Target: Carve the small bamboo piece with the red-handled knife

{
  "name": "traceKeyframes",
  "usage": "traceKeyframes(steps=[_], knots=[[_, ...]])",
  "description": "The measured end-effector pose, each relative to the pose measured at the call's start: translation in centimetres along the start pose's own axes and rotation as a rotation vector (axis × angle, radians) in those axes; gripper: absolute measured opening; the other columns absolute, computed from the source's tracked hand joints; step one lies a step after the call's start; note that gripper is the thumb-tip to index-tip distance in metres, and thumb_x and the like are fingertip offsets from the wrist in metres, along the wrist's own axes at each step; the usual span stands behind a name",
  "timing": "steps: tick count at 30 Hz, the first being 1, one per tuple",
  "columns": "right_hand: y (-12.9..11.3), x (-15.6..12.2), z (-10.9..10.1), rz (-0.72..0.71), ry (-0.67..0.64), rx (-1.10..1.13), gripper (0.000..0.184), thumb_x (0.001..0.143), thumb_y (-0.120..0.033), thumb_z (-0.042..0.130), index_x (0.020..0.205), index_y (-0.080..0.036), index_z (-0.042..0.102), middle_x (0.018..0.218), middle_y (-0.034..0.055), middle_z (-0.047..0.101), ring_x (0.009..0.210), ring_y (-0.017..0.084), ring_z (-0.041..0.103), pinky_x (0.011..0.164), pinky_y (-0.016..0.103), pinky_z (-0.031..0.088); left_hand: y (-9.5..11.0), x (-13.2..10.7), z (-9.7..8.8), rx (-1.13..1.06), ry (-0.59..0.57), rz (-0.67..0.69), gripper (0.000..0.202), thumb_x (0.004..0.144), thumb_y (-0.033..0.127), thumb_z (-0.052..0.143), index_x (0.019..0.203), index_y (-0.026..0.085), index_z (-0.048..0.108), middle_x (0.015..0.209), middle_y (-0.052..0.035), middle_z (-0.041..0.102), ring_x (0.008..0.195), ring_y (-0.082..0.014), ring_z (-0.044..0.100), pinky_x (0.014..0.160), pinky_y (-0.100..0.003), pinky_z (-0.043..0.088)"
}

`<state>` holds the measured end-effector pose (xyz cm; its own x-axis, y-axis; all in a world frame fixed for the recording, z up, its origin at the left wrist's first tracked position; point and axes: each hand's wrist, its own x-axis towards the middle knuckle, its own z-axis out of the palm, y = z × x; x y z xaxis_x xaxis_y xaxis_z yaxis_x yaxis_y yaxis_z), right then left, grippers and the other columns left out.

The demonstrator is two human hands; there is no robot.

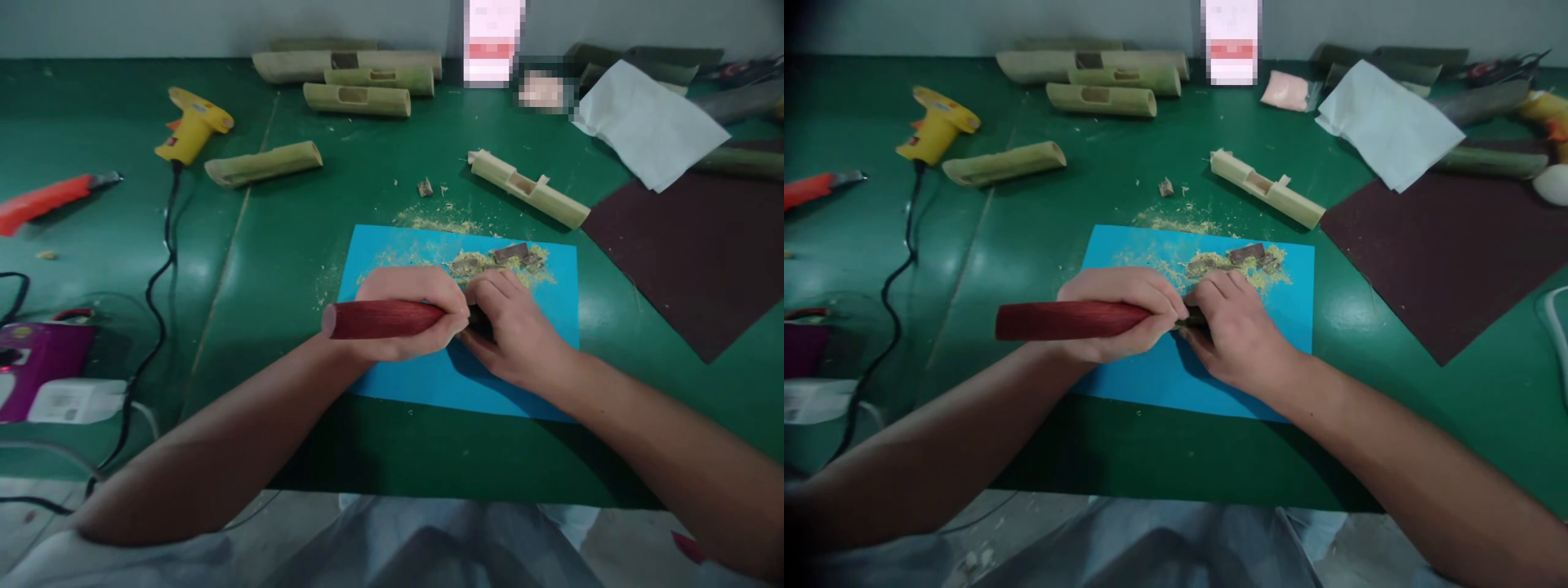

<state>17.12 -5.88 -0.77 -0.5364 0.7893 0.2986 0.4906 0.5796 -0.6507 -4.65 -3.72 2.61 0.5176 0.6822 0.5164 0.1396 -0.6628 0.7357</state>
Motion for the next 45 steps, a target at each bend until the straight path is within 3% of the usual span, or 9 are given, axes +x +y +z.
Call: traceKeyframes(steps=[7, 14, 18, 21, 26, 37, 45], knots=[[0.1, -0.2, -0.1, -0.008, -0.026, -0.019, 0.011, 0.104, -0.028, 0.068, 0.112, -0.025, 0.061, 0.109, 0.0109, 0.069, 0.103, 0.031, 0.060, 0.088, 0.047, 0.046, -0.3, -0.3, 0.4, -0.022, 0.128, 0.104, 0.020, 0.096, 0.017, 0.072, 0.079, 0.025, 0.064, 0.072, 0.0013, 0.073, 0.061, -0.0141, 0.070, 0.059, -0.028, 0.057], [0.1, -0.2, 0.0, -0.005, -0.045, -0.012, 0.012, 0.104, -0.028, 0.068, 0.112, -0.024, 0.061, 0.111, 0.0116, 0.071, 0.103, 0.031, 0.059, 0.089, 0.046, 0.044, -0.4, -1.0, 0.3, -0.001, 0.192, 0.080, 0.026, 0.096, 0.020, 0.076, 0.074, 0.022, 0.063, 0.067, 0.0017, 0.070, 0.058, -0.0118, 0.070, 0.053, -0.022, 0.054], [0.2, -0.2, 0.1, -0.034, -0.006, 0.001, 0.011, 0.105, -0.027, 0.066, 0.113, -0.023, 0.061, 0.109, 0.0120, 0.070, 0.101, 0.031, 0.059, 0.087, 0.046, 0.044, -0.8, -1.2, 0.4, -0.008, 0.270, 0.068, 0.020, 0.098, 0.018, 0.072, 0.078, 0.021, 0.069, 0.073, 0.0009, 0.077, 0.063, -0.0121, 0.074, 0.063, -0.024, 0.061], [0.1, -0.2, 0.0, -0.034, -0.012, -0.001, 0.010, 0.105, -0.028, 0.067, 0.112, -0.023, 0.062, 0.108, 0.0114, 0.070, 0.101, 0.031, 0.060, 0.086, 0.046, 0.044, -0.7, -1.1, 0.3, 0.003, 0.232, 0.041, 0.018, 0.099, 0.020, 0.075, 0.082, 0.023, 0.073, 0.079, 0.0003, 0.082, 0.069, -0.0140, 0.078, 0.071, -0.026, 0.066], [0.1, -0.2, -0.1, -0.009, -0.032, -0.005, 0.011, 0.103, -0.028, 0.068, 0.113, -0.025, 0.063, 0.109, 0.0106, 0.070, 0.104, 0.032, 0.062, 0.089, 0.048, 0.047, -1.1, -1.1, 0.1, -0.035, 0.133, 0.045, 0.018, 0.101, 0.024, 0.077, 0.084, 0.026, 0.073, 0.078, -0.0005, 0.081, 0.071, -0.0161, 0.079, 0.071, -0.027, 0.065], [0.2, -0.2, 0.0, -0.028, -0.010, -0.020, 0.015, 0.103, -0.027, 0.069, 0.115, -0.023, 0.062, 0.111, 0.0112, 0.070, 0.105, 0.031, 0.061, 0.088, 0.046, 0.045, -1.9, -1.9, 0.6, -0.111, 0.299, 0.032, 0.029, 0.103, 0.027, 0.072, 0.074, 0.021, 0.069, 0.071, 0.0006, 0.077, 0.060, -0.0119, 0.071, 0.060, -0.026, 0.058], [-0.1, -0.1, -0.1, -0.002, -0.022, -0.023, 0.010, 0.104, -0.027, 0.067, 0.111, -0.024, 0.062, 0.111, 0.0117, 0.070, 0.103, 0.031, 0.060, 0.087, 0.046, 0.046, -2.3, -2.0, 0.9, -0.145, 0.343, 0.011, 0.027, 0.103, 0.025, 0.074, 0.076, 0.021, 0.073, 0.074, 0.0014, 0.078, 0.066, -0.0125, 0.074, 0.065, -0.027, 0.062]])
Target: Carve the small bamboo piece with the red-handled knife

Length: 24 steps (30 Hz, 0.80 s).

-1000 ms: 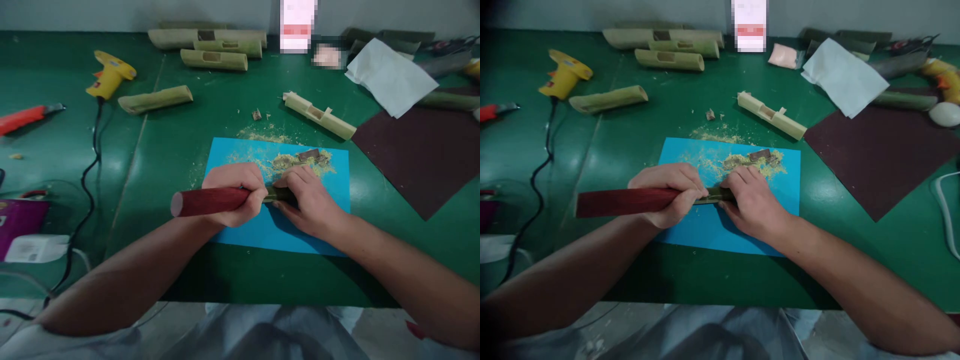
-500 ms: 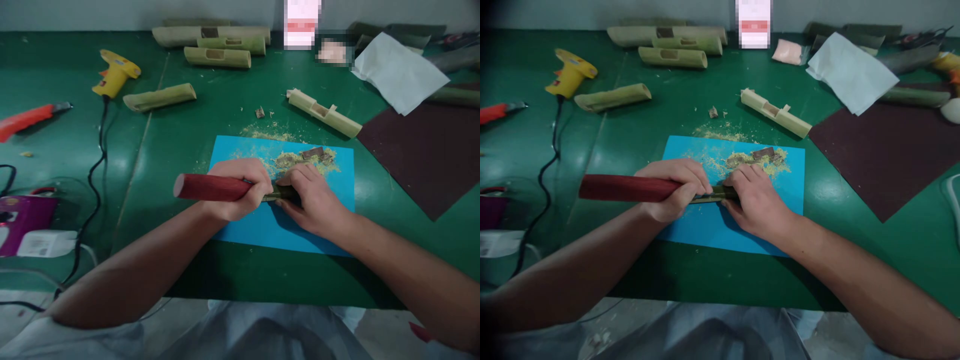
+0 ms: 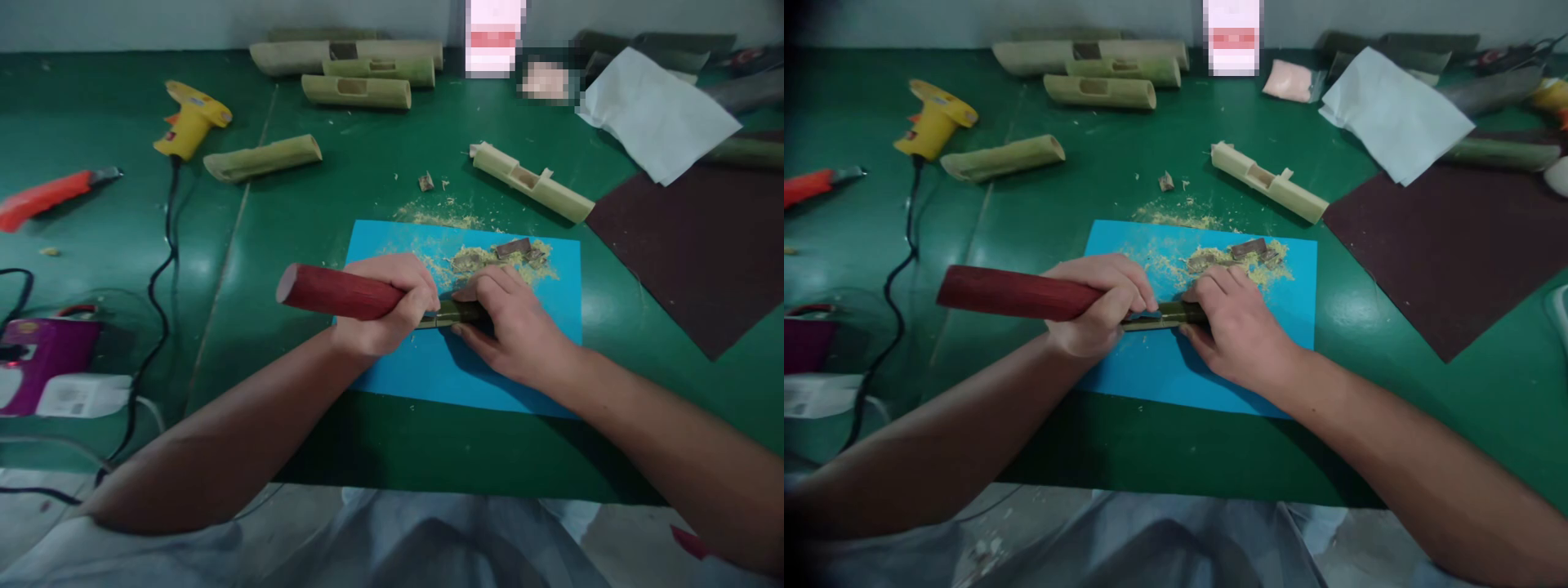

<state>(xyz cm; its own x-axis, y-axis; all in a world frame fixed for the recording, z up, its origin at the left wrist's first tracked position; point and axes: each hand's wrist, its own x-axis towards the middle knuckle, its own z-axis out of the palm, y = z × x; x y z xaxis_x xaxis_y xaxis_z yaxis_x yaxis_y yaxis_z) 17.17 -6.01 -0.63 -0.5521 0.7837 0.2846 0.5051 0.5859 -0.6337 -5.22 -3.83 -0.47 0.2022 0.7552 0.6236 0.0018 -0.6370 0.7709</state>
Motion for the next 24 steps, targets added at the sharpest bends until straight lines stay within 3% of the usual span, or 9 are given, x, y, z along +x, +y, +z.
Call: traceKeyframes(steps=[4, 12, 24], knots=[[-0.03, 0.00, 0.08, -0.008, 0.009, -0.002, 0.011, 0.103, -0.026, 0.067, 0.112, -0.023, 0.062, 0.110, 0.0123, 0.071, 0.101, 0.030, 0.060, 0.086, 0.046, 0.046, -0.22, -0.08, 0.18, -0.023, 0.048, 0.003, 0.029, 0.102, 0.027, 0.076, 0.073, 0.022, 0.072, 0.072, 0.0009, 0.077, 0.064, -0.0136, 0.073, 0.062, -0.028, 0.061], [0.09, -0.05, 0.22, -0.020, 0.022, -0.006, 0.011, 0.104, -0.028, 0.066, 0.112, -0.024, 0.061, 0.112, 0.0118, 0.070, 0.104, 0.031, 0.060, 0.088, 0.046, 0.046, -0.11, 0.10, -0.10, 0.047, -0.010, 0.024, 0.024, 0.099, 0.022, 0.073, 0.075, 0.022, 0.074, 0.075, 0.0022, 0.079, 0.063, -0.0128, 0.073, 0.064, -0.028, 0.062], [-0.02, -0.05, 0.03, 0.003, 0.003, 0.009, 0.011, 0.102, -0.027, 0.066, 0.112, -0.025, 0.061, 0.112, 0.0116, 0.070, 0.105, 0.031, 0.060, 0.089, 0.048, 0.047, 0.02, 0.11, 0.02, 0.032, -0.030, -0.026, 0.035, 0.103, 0.033, 0.075, 0.070, 0.023, 0.071, 0.070, 0.0002, 0.077, 0.061, -0.0135, 0.072, 0.061, -0.028, 0.061]])
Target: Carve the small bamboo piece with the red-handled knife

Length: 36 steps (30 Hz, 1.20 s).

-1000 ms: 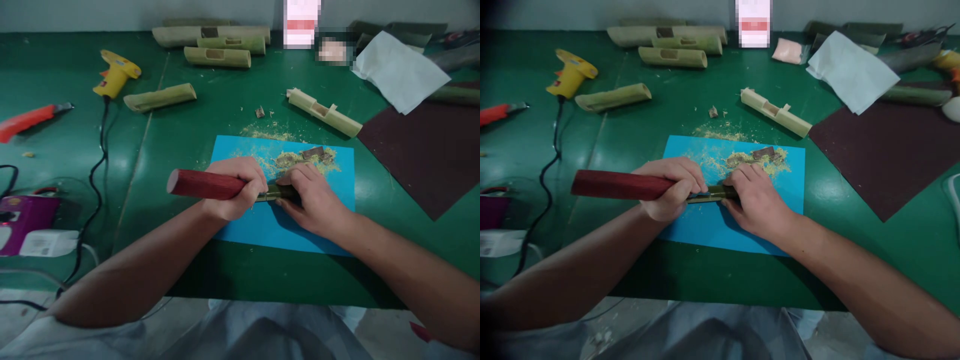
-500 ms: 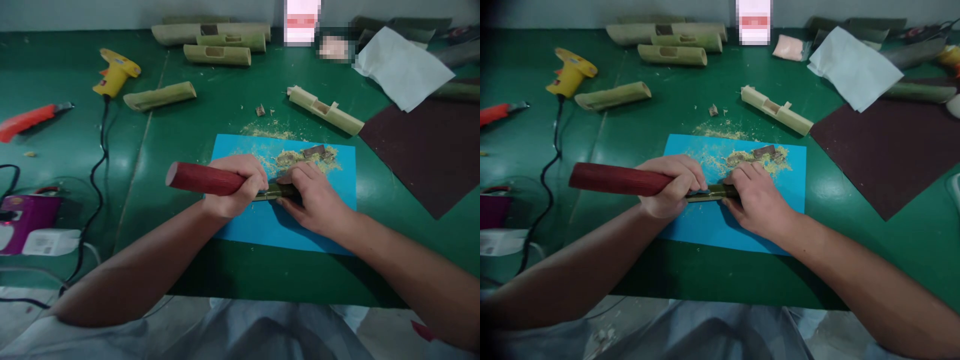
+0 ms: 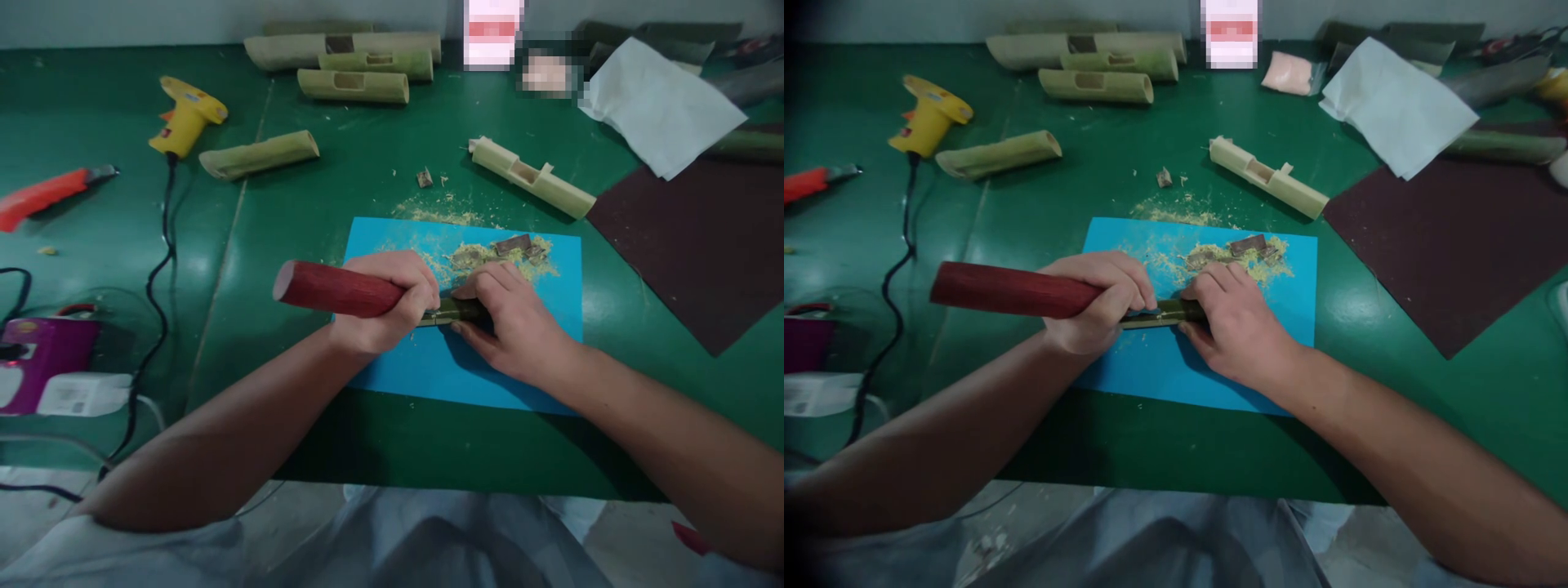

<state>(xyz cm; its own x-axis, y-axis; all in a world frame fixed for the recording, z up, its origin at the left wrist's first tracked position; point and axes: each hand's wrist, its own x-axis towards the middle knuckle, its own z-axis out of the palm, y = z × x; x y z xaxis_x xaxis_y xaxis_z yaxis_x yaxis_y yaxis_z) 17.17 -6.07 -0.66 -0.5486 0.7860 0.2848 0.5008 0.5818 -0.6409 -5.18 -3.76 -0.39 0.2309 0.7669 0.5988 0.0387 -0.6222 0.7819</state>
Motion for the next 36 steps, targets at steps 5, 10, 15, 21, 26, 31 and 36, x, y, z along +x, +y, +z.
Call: traceKeyframes(steps=[5, 10, 15, 21, 26, 31, 36], knots=[[0.0, -0.1, 0.0, -0.012, 0.010, 0.006, 0.012, 0.102, -0.027, 0.068, 0.112, -0.023, 0.062, 0.111, 0.0128, 0.070, 0.104, 0.033, 0.061, 0.089, 0.049, 0.047, 0.7, 0.5, 0.0, 0.017, -0.051, 0.004, 0.033, 0.103, 0.028, 0.074, 0.071, 0.021, 0.070, 0.070, 0.0010, 0.076, 0.061, -0.0108, 0.071, 0.063, -0.024, 0.062], [0.0, 0.0, 0.0, 0.003, 0.003, 0.003, 0.010, 0.102, -0.027, 0.068, 0.111, -0.024, 0.063, 0.110, 0.0119, 0.070, 0.105, 0.032, 0.061, 0.090, 0.049, 0.048, 1.0, 0.7, 0.0, 0.015, -0.109, 0.003, 0.025, 0.102, 0.025, 0.075, 0.077, 0.021, 0.073, 0.077, -0.0001, 0.080, 0.067, -0.0124, 0.075, 0.068, -0.025, 0.063], [0.0, 0.0, 0.1, 0.003, 0.012, 0.005, 0.010, 0.102, -0.028, 0.068, 0.110, -0.025, 0.062, 0.109, 0.0105, 0.071, 0.103, 0.031, 0.061, 0.089, 0.047, 0.047, 0.1, 0.3, -0.1, -0.023, -0.039, 0.007, 0.035, 0.104, 0.033, 0.075, 0.072, 0.024, 0.069, 0.071, 0.0000, 0.077, 0.062, -0.0155, 0.073, 0.063, -0.031, 0.062], [0.1, 0.0, 0.0, -0.018, 0.016, -0.003, 0.010, 0.103, -0.029, 0.065, 0.112, -0.024, 0.061, 0.110, 0.0125, 0.071, 0.103, 0.031, 0.060, 0.088, 0.047, 0.047, -0.3, 0.1, -0.3, -0.046, -0.066, 0.003, 0.032, 0.103, 0.032, 0.076, 0.073, 0.025, 0.071, 0.071, -0.0002, 0.077, 0.061, -0.0161, 0.073, 0.062, -0.032, 0.060], [0.1, 0.1, -0.1, -0.014, -0.007, -0.001, 0.011, 0.104, -0.030, 0.065, 0.112, -0.024, 0.061, 0.111, 0.0123, 0.071, 0.103, 0.031, 0.061, 0.088, 0.047, 0.047, -0.3, 0.0, -0.2, -0.055, -0.031, -0.003, 0.032, 0.103, 0.034, 0.077, 0.072, 0.025, 0.072, 0.068, 0.0003, 0.075, 0.060, -0.0160, 0.072, 0.059, -0.032, 0.059], [0.1, 0.1, 0.0, -0.032, 0.010, -0.006, 0.011, 0.103, -0.029, 0.065, 0.112, -0.024, 0.061, 0.110, 0.0127, 0.071, 0.102, 0.032, 0.060, 0.088, 0.048, 0.046, -0.2, 0.0, 0.0, -0.029, -0.008, -0.004, 0.034, 0.104, 0.036, 0.076, 0.072, 0.024, 0.071, 0.070, 0.0004, 0.076, 0.060, -0.0151, 0.071, 0.060, -0.032, 0.059], [0.0, 0.1, 0.0, -0.003, 0.003, 0.003, 0.011, 0.102, -0.028, 0.067, 0.112, -0.025, 0.061, 0.111, 0.0117, 0.071, 0.104, 0.032, 0.061, 0.088, 0.047, 0.047, -0.1, 0.1, 0.0, -0.045, -0.030, 0.021, 0.028, 0.103, 0.031, 0.075, 0.076, 0.024, 0.071, 0.073, 0.0012, 0.078, 0.064, -0.0130, 0.073, 0.063, -0.028, 0.061]])
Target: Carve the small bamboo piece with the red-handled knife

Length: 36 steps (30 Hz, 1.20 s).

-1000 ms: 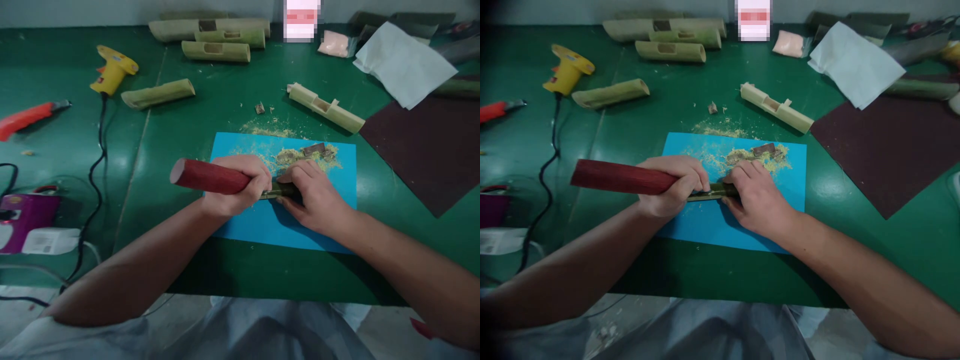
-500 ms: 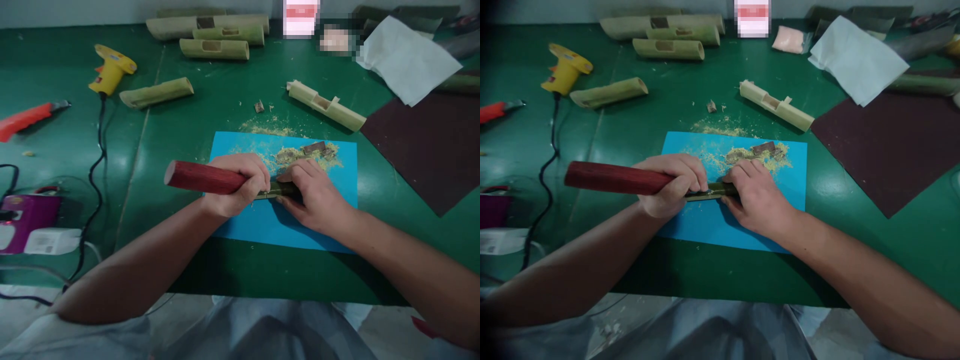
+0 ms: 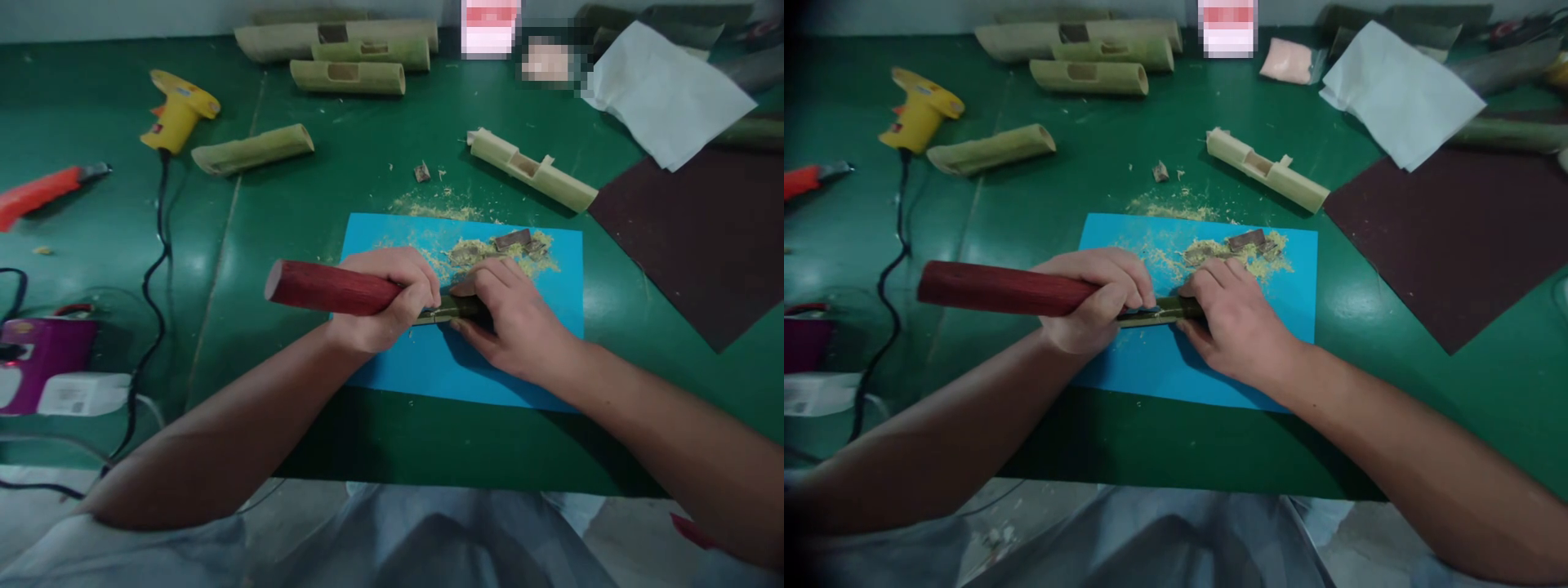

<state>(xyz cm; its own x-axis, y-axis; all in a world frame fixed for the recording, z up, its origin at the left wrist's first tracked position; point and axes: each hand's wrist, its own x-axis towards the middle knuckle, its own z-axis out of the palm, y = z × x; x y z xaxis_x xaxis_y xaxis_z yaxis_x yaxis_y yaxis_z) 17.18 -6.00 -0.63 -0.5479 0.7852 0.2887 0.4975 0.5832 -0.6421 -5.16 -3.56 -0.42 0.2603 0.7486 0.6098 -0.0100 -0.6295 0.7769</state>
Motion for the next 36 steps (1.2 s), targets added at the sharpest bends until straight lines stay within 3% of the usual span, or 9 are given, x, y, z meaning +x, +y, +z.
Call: traceKeyframes(steps=[6, 12, 19, 26, 31, 36], knots=[[-0.11, 0.03, 0.02, 0.016, -0.003, 0.002, 0.010, 0.102, -0.029, 0.069, 0.110, -0.026, 0.063, 0.110, 0.0105, 0.071, 0.104, 0.032, 0.061, 0.089, 0.050, 0.049, 0.53, 0.44, -0.04, 0.037, -0.072, 0.004, 0.026, 0.104, 0.031, 0.075, 0.080, 0.024, 0.074, 0.077, -0.0006, 0.080, 0.067, -0.0142, 0.075, 0.066, -0.028, 0.063], [-0.12, 0.01, 0.00, 0.013, -0.001, 0.000, 0.012, 0.102, -0.028, 0.070, 0.111, -0.025, 0.063, 0.110, 0.0106, 0.070, 0.105, 0.032, 0.061, 0.089, 0.048, 0.048, 0.16, 0.05, 0.14, -0.006, 0.062, -0.003, 0.034, 0.104, 0.037, 0.076, 0.073, 0.024, 0.071, 0.070, 0.0002, 0.075, 0.061, -0.0154, 0.072, 0.061, -0.032, 0.059], [-0.06, -0.01, 0.09, 0.016, 0.000, -0.003, 0.011, 0.102, -0.029, 0.067, 0.111, -0.025, 0.062, 0.111, 0.0116, 0.071, 0.105, 0.032, 0.061, 0.089, 0.048, 0.047, -0.04, -0.01, 0.00, -0.024, 0.003, -0.009, 0.029, 0.102, 0.032, 0.075, 0.075, 0.024, 0.071, 0.072, 0.0004, 0.077, 0.062, -0.0140, 0.071, 0.060, -0.031, 0.059], [-0.02, -0.03, 0.10, -0.006, 0.011, -0.006, 0.011, 0.103, -0.028, 0.066, 0.112, -0.024, 0.062, 0.111, 0.0123, 0.072, 0.104, 0.031, 0.061, 0.088, 0.047, 0.047, 0.07, 0.14, 0.02, 0.061, -0.005, -0.018, 0.034, 0.104, 0.038, 0.074, 0.072, 0.025, 0.072, 0.070, 0.0007, 0.075, 0.059, -0.0148, 0.070, 0.061, -0.032, 0.062], [-0.04, -0.09, 0.23, -0.018, 0.036, -0.009, 0.009, 0.102, -0.027, 0.066, 0.110, -0.023, 0.062, 0.110, 0.0121, 0.071, 0.102, 0.031, 0.060, 0.087, 0.046, 0.046, 0.13, 0.19, 0.30, 0.037, 0.032, -0.007, 0.031, 0.104, 0.042, 0.076, 0.078, 0.026, 0.074, 0.075, -0.0002, 0.078, 0.068, -0.0167, 0.075, 0.068, -0.033, 0.063], [-0.05, -0.09, 0.11, -0.022, 0.025, -0.008, 0.011, 0.103, -0.026, 0.066, 0.113, -0.023, 0.062, 0.111, 0.0119, 0.070, 0.104, 0.031, 0.060, 0.088, 0.045, 0.046, 0.22, 0.07, 0.42, -0.002, 0.060, -0.018, 0.036, 0.105, 0.041, 0.075, 0.074, 0.025, 0.070, 0.072, 0.0005, 0.075, 0.063, -0.0147, 0.070, 0.063, -0.033, 0.058]])
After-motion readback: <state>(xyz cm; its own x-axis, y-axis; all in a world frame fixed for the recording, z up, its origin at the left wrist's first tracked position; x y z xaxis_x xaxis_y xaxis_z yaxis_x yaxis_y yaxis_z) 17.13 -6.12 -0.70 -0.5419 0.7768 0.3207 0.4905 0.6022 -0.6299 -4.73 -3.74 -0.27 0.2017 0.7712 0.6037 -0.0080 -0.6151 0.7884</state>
